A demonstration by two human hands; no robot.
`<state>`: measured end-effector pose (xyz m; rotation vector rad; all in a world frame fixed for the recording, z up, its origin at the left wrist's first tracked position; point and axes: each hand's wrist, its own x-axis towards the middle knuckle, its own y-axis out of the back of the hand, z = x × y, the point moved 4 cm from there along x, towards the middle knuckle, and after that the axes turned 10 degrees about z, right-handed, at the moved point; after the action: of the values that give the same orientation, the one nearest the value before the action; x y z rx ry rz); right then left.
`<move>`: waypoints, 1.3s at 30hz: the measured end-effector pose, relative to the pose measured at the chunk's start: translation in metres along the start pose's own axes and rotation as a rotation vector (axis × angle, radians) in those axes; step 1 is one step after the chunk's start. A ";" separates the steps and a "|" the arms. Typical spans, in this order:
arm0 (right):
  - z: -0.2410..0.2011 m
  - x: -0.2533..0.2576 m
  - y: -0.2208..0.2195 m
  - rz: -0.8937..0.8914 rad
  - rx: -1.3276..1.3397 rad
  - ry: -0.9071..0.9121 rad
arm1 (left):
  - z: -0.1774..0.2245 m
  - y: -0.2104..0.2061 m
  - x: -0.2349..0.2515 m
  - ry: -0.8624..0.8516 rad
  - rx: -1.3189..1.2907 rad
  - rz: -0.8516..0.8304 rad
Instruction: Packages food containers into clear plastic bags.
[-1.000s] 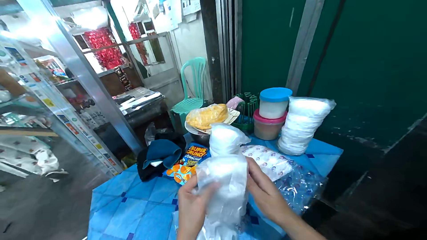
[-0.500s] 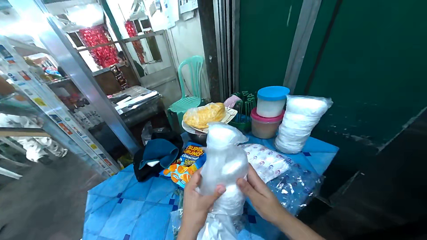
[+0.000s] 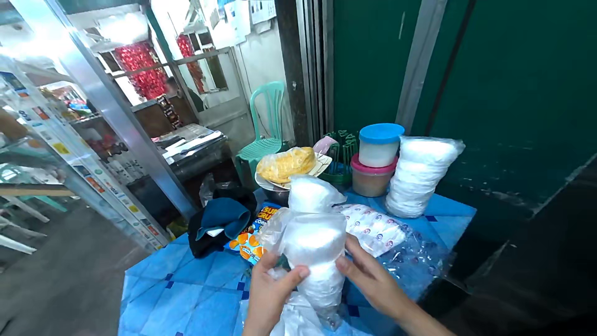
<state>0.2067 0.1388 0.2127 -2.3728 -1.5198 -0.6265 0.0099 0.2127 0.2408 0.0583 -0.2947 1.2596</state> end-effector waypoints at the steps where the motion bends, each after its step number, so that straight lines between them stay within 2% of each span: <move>1: -0.005 0.003 0.002 0.003 0.000 -0.008 | 0.007 0.001 0.001 -0.002 0.027 0.003; 6: -0.033 0.019 -0.001 0.065 0.061 -0.006 | 0.041 -0.005 0.012 -0.096 -0.047 0.038; 12: -0.001 -0.006 -0.003 0.070 0.026 0.059 | 0.000 -0.003 0.002 -0.077 0.044 -0.025; 19: -0.038 0.010 -0.002 0.133 0.014 0.045 | 0.030 -0.008 0.009 -0.106 -0.038 0.014; 27: -0.015 -0.017 -0.021 0.216 0.109 0.034 | 0.004 -0.013 -0.006 -0.085 -0.042 0.034; 35: -0.012 -0.014 -0.013 0.137 0.003 -0.017 | -0.002 -0.014 -0.006 -0.115 0.003 0.037; 37: -0.015 -0.014 -0.007 0.117 -0.057 -0.083 | 0.001 -0.012 -0.010 -0.100 0.028 0.085; 39: -0.025 -0.012 0.000 0.139 -0.098 -0.115 | 0.010 -0.006 -0.017 -0.157 -0.033 0.223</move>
<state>0.1971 0.1182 0.2287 -2.6032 -1.3817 -0.5526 0.0088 0.1926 0.2468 0.0983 -0.4676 1.4736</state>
